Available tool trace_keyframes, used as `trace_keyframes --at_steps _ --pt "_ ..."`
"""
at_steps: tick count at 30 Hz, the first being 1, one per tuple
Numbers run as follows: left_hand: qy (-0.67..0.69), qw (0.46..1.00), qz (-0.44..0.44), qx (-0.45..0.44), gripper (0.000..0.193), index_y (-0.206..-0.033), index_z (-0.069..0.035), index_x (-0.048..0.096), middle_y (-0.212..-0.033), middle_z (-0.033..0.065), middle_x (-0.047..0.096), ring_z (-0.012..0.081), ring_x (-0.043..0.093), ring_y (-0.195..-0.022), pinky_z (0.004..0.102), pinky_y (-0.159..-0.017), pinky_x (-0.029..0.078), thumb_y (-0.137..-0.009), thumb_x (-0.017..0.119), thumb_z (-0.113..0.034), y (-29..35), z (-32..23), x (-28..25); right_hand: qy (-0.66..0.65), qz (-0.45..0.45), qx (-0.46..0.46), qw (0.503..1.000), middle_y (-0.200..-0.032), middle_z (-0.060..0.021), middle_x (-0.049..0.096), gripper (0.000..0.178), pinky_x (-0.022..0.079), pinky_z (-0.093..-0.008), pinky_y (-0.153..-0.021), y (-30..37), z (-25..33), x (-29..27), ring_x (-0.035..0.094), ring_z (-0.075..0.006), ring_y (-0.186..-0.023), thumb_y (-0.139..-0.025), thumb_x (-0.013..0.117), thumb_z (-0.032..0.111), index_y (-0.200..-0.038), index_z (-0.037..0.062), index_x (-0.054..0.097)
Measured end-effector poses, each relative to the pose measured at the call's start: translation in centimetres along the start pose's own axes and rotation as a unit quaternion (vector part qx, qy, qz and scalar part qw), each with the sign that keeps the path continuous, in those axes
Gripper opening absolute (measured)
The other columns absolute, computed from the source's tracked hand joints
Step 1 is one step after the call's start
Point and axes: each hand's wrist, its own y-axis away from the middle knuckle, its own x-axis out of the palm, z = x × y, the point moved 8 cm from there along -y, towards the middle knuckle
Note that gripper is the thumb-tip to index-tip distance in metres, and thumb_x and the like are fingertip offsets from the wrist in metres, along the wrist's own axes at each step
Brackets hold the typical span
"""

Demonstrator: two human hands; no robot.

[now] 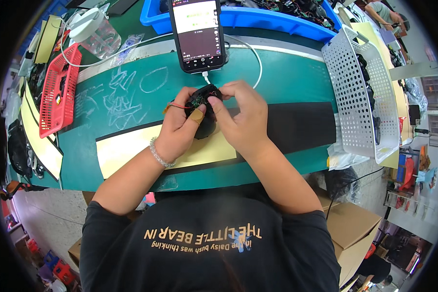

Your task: Assemble electronic components by placing the circuit board and battery into a plastic mouse casing.

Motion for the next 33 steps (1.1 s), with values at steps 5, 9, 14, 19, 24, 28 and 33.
trace_keyframes --at_steps 5,9,14,19,24,28,33 --pt "-0.084 0.996 -0.027 0.004 0.019 -0.106 0.001 0.044 -0.085 0.0047 0.055 0.0076 0.047 -0.077 0.024 -0.068 0.041 -0.091 0.049 -0.009 0.5 -0.7 0.4 0.002 -0.027 -0.002 1.0 -0.076 -0.0117 0.058 0.018 0.045 -0.0311 -0.061 0.4 -0.4 0.4 0.058 -0.0254 -0.068 -0.071 0.068 0.0 -0.081 0.0007 0.053" --pt "-0.117 0.99 -0.065 0.037 0.018 -0.104 0.0 0.044 -0.079 0.0082 0.054 0.0128 0.048 -0.071 0.028 -0.063 0.041 -0.089 0.049 -0.009 0.6 -1.2 0.1 -0.009 -0.024 -0.009 1.0 -0.075 -0.0115 0.056 0.017 0.044 -0.0317 -0.059 0.1 -0.3 0.8 0.056 -0.0258 -0.066 -0.071 0.066 -0.001 -0.081 0.0008 0.052" --pt "-0.088 0.994 -0.052 0.044 0.017 -0.104 -0.001 0.043 -0.079 0.0073 0.055 0.0125 0.051 -0.069 0.029 -0.061 0.042 -0.09 0.047 -0.009 0.3 -0.9 -0.1 -0.055 -0.019 0.011 0.998 -0.077 -0.0114 0.054 0.018 0.043 -0.0304 -0.06 0.4 -1.3 1.3 0.054 -0.0245 -0.066 -0.072 0.066 0.0 -0.082 0.0013 0.052" --pt "0.068 0.997 -0.02 -0.005 0.017 -0.106 -0.002 0.044 -0.089 0.0057 0.057 0.0103 0.055 -0.079 0.0261 -0.07 0.046 -0.092 0.048 -0.01 -0.4 -0.5 -0.3 -0.21 0.024 0.11 0.971 -0.082 -0.0049 0.055 0.011 0.044 -0.0267 -0.069 0.6 -3.1 1.7 0.054 -0.0143 -0.076 -0.085 0.06 0.008 -0.09 0.0007 0.053" --pt "0.117 0.991 0.045 -0.038 0.02 -0.11 -0.003 0.044 -0.094 0.0073 0.058 0.0128 0.061 -0.081 0.0272 -0.074 0.049 -0.092 0.048 -0.01 -0.4 0.0 0.3 -0.368 0.119 0.207 0.898 -0.09 -0.001 0.054 0.017 0.044 -0.0238 -0.075 1.4 -4.0 2.9 0.05 -0.0083 -0.085 -0.096 0.049 0.015 -0.098 -0.0006 0.054" --pt "0.09 0.993 0.062 -0.046 0.021 -0.111 -0.002 0.042 -0.09 0.0066 0.059 0.0123 0.061 -0.081 0.0267 -0.073 0.049 -0.092 0.048 -0.011 -0.4 -0.2 0.4 -0.431 0.148 0.202 0.867 -0.087 -0.0017 0.05 0.016 0.044 -0.0241 -0.073 1.2 -3.5 3.1 0.049 -0.0089 -0.083 -0.096 0.046 0.014 -0.092 0.0 0.051" --pt "0.086 0.992 0.061 -0.064 0.021 -0.11 -0.002 0.042 -0.09 0.0065 0.059 0.0118 0.06 -0.08 0.0265 -0.072 0.048 -0.092 0.048 -0.011 -0.5 -0.3 0.4 -0.452 0.149 0.212 0.854 -0.084 -0.0023 0.05 0.016 0.046 -0.0245 -0.07 1.0 -3.2 3.0 0.052 -0.01 -0.075 -0.096 0.046 0.014 -0.09 0.0003 0.051"
